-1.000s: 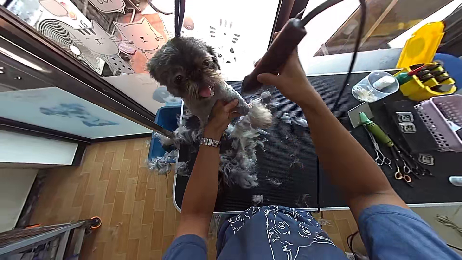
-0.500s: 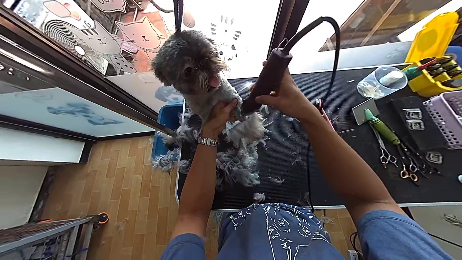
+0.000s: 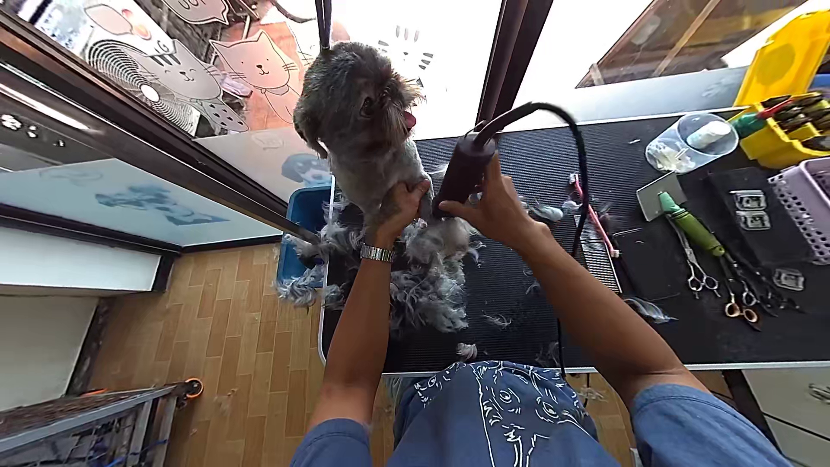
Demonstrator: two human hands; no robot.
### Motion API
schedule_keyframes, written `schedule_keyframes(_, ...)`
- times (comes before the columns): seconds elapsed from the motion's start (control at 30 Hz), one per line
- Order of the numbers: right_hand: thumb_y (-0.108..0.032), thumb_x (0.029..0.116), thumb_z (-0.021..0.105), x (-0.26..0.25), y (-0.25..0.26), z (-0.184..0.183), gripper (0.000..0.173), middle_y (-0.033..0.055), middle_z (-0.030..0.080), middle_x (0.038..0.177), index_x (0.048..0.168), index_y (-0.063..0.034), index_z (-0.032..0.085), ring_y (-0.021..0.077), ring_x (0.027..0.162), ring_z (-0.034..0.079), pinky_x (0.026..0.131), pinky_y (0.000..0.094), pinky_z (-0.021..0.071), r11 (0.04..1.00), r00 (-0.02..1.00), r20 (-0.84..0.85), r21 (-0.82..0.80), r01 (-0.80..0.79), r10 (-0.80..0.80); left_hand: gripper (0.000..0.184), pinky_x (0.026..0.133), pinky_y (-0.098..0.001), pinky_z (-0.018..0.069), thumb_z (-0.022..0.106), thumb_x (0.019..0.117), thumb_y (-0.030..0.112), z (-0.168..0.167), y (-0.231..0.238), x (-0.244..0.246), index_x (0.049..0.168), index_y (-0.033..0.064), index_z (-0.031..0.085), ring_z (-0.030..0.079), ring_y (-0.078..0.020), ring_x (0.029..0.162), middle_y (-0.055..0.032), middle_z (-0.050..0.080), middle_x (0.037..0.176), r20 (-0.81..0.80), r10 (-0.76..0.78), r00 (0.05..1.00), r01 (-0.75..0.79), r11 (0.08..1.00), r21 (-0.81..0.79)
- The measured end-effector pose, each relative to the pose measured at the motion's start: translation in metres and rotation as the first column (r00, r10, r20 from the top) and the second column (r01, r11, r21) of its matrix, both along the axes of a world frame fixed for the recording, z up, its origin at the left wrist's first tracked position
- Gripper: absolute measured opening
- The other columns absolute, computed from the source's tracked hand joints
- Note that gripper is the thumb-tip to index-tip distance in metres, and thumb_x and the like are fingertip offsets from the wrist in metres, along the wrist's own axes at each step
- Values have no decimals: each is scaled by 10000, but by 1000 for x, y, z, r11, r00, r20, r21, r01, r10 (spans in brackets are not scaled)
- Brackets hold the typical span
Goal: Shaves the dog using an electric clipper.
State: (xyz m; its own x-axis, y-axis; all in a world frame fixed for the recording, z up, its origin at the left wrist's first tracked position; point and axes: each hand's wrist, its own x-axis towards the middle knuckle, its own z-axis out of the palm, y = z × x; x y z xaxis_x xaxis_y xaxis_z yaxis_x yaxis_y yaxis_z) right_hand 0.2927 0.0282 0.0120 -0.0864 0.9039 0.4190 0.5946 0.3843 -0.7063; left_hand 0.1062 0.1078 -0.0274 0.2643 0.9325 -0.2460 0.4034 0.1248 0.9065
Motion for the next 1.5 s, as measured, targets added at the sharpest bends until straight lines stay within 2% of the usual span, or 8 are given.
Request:
schedule_keyframes(0.23,-301,861,819,-10,-2,8,842,157,718,1157,1541,-73,379,323,1036,714,907,574,550,936,947,95,-209,-283,307,286,913,-406,515,609,995,142,18,-26,-4,1191,-66,613,634,-218,992,-194,663,1072,-168,10,986,23,981,194)
schedule_keyframes(0.4,-311,841,837,-18,-6,3,866,152,731,1111,1532,-49,386,289,957,740,829,517,600,999,999,-35,-46,-10,8,374,801,-406,548,590,1034,342,4,-7,4,1119,-20,625,639,-183,826,-126,655,930,-182,43,982,-26,995,97)
schedule_keyframes(0.57,-339,851,816,-38,-19,-19,735,167,723,1144,1443,-15,526,325,988,725,838,554,577,997,990,118,-43,-69,73,356,1024,-366,469,643,986,149,4,-31,-11,1281,-46,601,615,-211,1139,-197,656,1215,-186,32,982,28,950,311)
schedule_keyframes(0.67,-272,863,822,-23,-13,-8,774,160,697,1251,1525,-95,461,324,1098,698,948,578,537,944,964,34,-212,-251,263,324,983,-442,487,621,1006,192,5,-28,-9,1197,-70,617,636,-284,1078,-235,666,1127,-249,46,967,31,954,297)
schedule_keyframes(0.87,-314,830,839,-30,-16,-9,748,180,728,1112,1435,-9,522,338,980,731,840,550,584,1000,998,58,-2,27,-26,406,956,-469,503,618,1014,297,9,-9,1,1211,-57,609,647,-270,1036,-208,671,1102,-225,101,969,-61,982,177)
schedule_keyframes(1.0,-284,888,793,-29,-14,-15,786,118,684,1275,1576,-218,417,319,1111,679,908,583,538,953,954,152,-204,-226,258,419,946,-399,518,634,1014,335,4,-11,-2,1187,-46,627,661,-211,1007,-175,691,1083,-217,110,970,-56,969,240)
schedule_keyframes(1.2,-117,893,763,-1,-14,-4,823,184,656,1261,1537,39,275,209,1152,679,998,394,576,997,939,-340,-50,-65,45,517,931,-510,545,628,1014,384,-10,2,-1,1279,-55,561,675,-304,1022,-230,665,1129,-139,131,982,-127,991,33)
schedule_keyframes(1.5,-69,861,759,2,4,-13,822,144,672,1287,1566,-101,339,250,1147,685,1002,484,558,858,904,-198,-291,-423,379,406,842,-383,553,615,1024,340,-8,-4,-4,1218,-15,581,647,-169,897,-128,657,1020,-19,138,990,-136,988,66)
